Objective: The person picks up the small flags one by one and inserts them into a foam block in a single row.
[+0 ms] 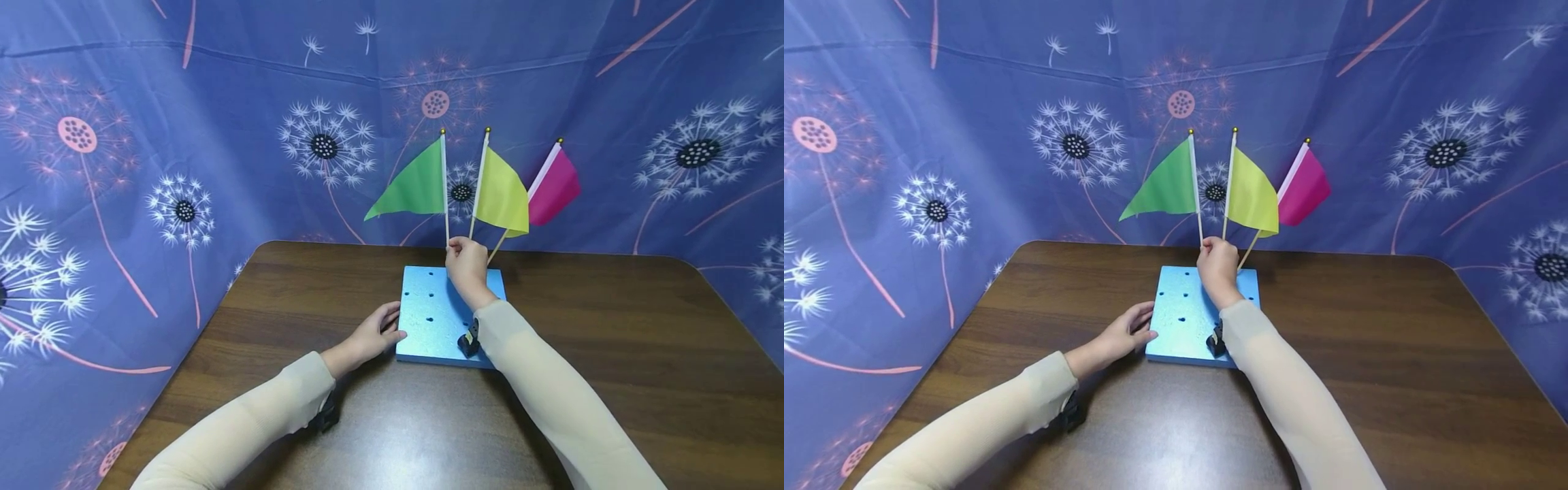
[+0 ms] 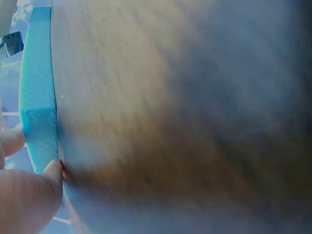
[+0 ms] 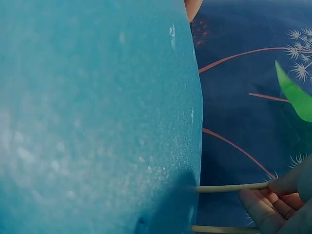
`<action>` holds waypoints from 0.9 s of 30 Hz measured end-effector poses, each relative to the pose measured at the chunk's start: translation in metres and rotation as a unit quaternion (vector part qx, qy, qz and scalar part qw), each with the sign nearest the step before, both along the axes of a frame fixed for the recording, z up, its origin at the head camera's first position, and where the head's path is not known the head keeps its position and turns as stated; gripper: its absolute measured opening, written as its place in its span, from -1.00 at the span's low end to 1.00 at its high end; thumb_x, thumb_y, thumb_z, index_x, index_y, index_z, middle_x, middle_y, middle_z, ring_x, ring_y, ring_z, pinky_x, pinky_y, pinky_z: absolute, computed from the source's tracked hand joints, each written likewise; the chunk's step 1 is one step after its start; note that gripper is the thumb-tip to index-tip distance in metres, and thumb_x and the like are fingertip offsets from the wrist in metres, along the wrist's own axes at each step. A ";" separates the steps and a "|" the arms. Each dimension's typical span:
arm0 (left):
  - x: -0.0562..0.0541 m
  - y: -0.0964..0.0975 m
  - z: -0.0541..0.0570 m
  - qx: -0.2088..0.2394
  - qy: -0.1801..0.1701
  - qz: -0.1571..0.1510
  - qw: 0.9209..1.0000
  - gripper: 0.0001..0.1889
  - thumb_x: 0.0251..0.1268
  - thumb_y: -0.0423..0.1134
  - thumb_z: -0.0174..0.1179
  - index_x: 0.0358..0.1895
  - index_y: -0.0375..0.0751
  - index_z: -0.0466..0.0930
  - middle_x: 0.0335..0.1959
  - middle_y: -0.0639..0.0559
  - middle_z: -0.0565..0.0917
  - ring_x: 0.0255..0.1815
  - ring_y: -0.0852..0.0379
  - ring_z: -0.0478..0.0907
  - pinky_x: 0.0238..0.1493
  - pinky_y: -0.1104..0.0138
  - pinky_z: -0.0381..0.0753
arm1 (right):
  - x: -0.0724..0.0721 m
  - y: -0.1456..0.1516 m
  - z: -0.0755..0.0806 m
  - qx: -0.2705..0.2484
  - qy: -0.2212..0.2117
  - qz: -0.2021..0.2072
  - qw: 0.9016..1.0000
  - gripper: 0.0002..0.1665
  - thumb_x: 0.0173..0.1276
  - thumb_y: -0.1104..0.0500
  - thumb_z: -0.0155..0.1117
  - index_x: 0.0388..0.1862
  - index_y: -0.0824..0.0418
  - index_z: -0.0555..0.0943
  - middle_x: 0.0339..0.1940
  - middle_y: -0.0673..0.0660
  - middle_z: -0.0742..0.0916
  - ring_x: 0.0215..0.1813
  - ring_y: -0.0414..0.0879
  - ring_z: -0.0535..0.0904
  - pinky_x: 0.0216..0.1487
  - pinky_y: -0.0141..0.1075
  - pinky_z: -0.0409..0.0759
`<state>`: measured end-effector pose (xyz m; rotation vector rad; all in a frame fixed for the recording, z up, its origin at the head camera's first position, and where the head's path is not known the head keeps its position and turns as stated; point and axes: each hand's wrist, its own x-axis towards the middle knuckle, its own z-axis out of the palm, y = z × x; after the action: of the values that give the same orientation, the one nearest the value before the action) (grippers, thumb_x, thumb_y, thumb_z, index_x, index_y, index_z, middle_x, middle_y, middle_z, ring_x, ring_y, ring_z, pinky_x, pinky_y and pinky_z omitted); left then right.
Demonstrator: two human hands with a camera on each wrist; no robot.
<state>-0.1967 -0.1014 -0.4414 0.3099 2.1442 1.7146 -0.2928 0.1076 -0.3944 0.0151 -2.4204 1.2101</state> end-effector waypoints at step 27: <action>0.001 -0.001 0.002 0.004 -0.008 -0.002 1.000 -0.33 0.40 -0.43 0.10 0.50 -0.30 0.02 0.54 -0.23 0.09 0.56 -0.07 0.05 0.53 0.17 0.19 | 0.000 -0.001 0.006 -0.002 -0.024 -0.020 1.000 -0.75 0.41 0.28 0.12 -0.07 0.39 0.65 -0.23 0.28 0.75 -0.19 0.10 0.69 -0.17 -0.07 0.73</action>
<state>-0.1955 -0.1021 -0.4395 0.3018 2.1242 1.7185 -0.2926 0.1061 -0.3880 -0.0628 -2.4480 1.2105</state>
